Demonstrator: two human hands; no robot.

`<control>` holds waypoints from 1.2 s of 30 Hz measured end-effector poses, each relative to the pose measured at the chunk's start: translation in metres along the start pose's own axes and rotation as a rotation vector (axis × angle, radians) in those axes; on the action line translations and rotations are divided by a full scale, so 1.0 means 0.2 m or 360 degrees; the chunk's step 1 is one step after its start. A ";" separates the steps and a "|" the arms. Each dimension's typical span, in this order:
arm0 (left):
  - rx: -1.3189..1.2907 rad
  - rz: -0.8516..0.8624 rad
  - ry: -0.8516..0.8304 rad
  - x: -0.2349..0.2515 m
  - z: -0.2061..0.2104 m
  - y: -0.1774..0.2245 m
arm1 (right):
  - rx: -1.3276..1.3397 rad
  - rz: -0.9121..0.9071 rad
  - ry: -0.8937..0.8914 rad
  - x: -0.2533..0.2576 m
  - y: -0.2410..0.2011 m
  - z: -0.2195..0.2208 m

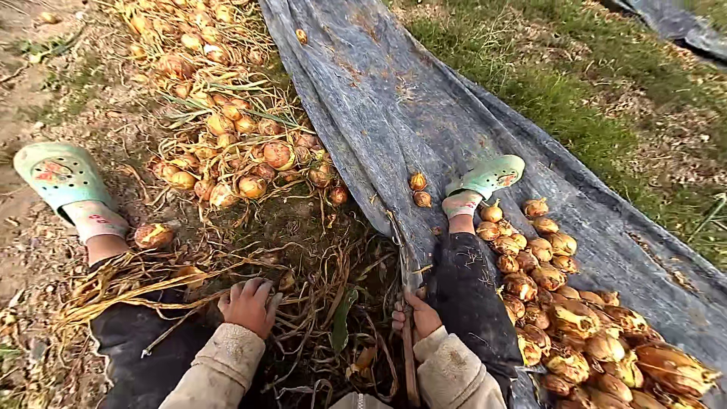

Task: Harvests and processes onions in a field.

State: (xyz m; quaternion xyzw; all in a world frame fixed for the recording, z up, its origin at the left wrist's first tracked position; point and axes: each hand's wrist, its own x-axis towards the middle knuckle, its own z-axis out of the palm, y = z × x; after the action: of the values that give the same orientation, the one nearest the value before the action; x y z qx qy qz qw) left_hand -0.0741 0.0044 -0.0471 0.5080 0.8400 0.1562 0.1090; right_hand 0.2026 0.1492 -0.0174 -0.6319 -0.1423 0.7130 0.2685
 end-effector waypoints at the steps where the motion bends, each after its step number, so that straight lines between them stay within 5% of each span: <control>1: -0.0024 0.0096 -0.0012 0.01 0.03 0.04 | 0.0045 -0.0082 0.0036 0.01 -0.04 -0.04; 5: -0.0057 0.0423 -0.0138 0.11 0.19 0.28 | 0.0143 -0.0200 0.0064 0.01 -0.20 -0.13; 10: -0.0012 0.0823 -0.1082 0.47 0.38 0.72 | 0.0255 -0.0140 -0.0018 0.03 -0.26 -0.17; 14: 0.0303 0.1052 -0.1247 0.79 0.59 0.99 | 0.0291 -0.0109 -0.0093 0.05 -0.24 -0.20; 19: 0.0727 0.1018 -0.1279 0.99 0.72 1.10 | 0.0423 -0.0023 -0.0184 0.06 -0.28 -0.23; 26: 0.0857 0.0599 -0.1509 0.83 0.61 1.26 | 0.0605 0.0015 -0.0311 0.07 -0.34 -0.26; 30: 0.0625 0.0252 -0.1458 0.69 0.51 1.06 | 0.0520 -0.0009 -0.0246 0.08 -0.30 -0.21; 33: -0.0005 -0.0099 -0.1428 0.52 0.42 0.74 | 0.0243 -0.0073 -0.0198 0.07 -0.21 -0.15; 36: -0.0839 -0.0476 -0.1064 0.29 0.30 0.48 | -0.0170 -0.0164 -0.0371 0.04 -0.09 -0.12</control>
State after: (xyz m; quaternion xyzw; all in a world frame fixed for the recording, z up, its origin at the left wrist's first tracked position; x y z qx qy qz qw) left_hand -0.0018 0.1061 -0.0682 0.3586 0.7544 0.1746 0.5213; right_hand 0.2300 0.1643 -0.0186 -0.5499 -0.2425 0.7583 0.2524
